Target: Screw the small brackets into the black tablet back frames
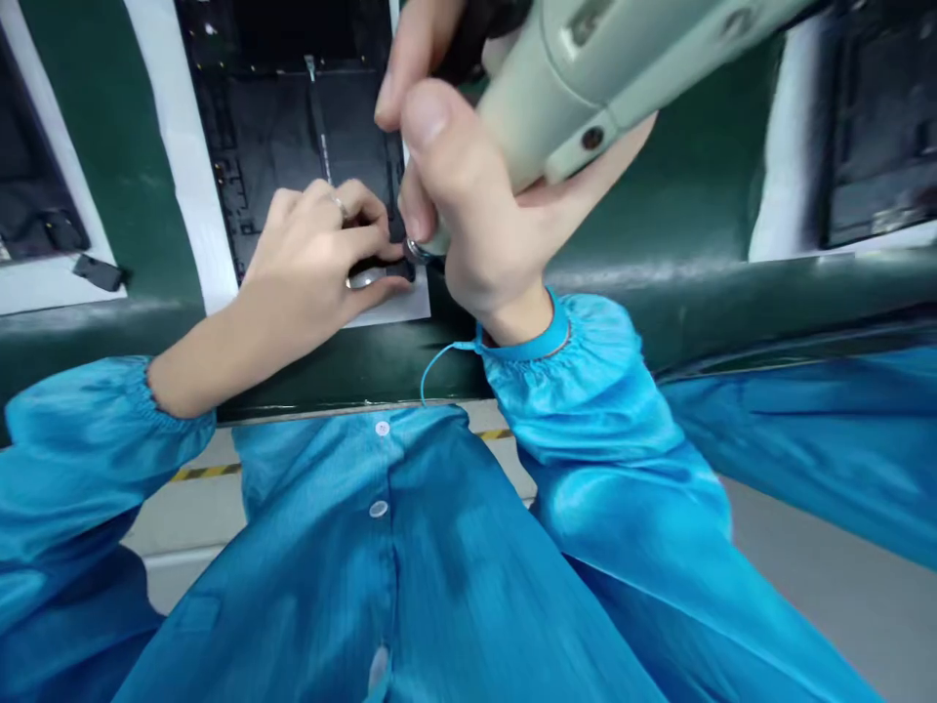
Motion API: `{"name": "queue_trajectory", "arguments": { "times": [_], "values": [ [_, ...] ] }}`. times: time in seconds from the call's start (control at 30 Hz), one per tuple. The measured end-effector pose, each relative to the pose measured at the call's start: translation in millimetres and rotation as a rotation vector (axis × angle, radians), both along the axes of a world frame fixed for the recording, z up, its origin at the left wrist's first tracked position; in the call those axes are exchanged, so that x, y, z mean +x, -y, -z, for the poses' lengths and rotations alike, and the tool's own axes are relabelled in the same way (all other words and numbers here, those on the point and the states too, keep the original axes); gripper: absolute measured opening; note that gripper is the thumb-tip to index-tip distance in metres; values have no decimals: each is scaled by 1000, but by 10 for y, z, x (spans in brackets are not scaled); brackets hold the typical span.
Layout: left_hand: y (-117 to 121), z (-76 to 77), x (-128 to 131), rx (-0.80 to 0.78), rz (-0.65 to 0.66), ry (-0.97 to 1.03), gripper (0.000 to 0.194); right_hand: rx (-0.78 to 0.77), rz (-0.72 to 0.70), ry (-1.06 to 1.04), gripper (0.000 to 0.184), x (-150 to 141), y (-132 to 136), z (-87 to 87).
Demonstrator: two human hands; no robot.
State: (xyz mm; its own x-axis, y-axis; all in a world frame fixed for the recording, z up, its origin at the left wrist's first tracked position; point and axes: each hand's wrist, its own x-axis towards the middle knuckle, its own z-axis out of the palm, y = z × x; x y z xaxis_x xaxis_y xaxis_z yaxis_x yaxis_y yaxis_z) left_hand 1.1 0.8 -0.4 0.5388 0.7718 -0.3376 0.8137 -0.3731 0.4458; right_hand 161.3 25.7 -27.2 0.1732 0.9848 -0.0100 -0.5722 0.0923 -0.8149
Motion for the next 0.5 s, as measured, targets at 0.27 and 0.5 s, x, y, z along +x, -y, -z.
{"name": "queue_trajectory", "arguments": {
  "times": [0.27,0.5],
  "values": [
    [102,379,262,345,-304,254,18,742,-170,329,22,127,-404,42],
    [90,338,280,332,-305,210,22,651,-104,351,44,90,-344,-41]
  ]
}}
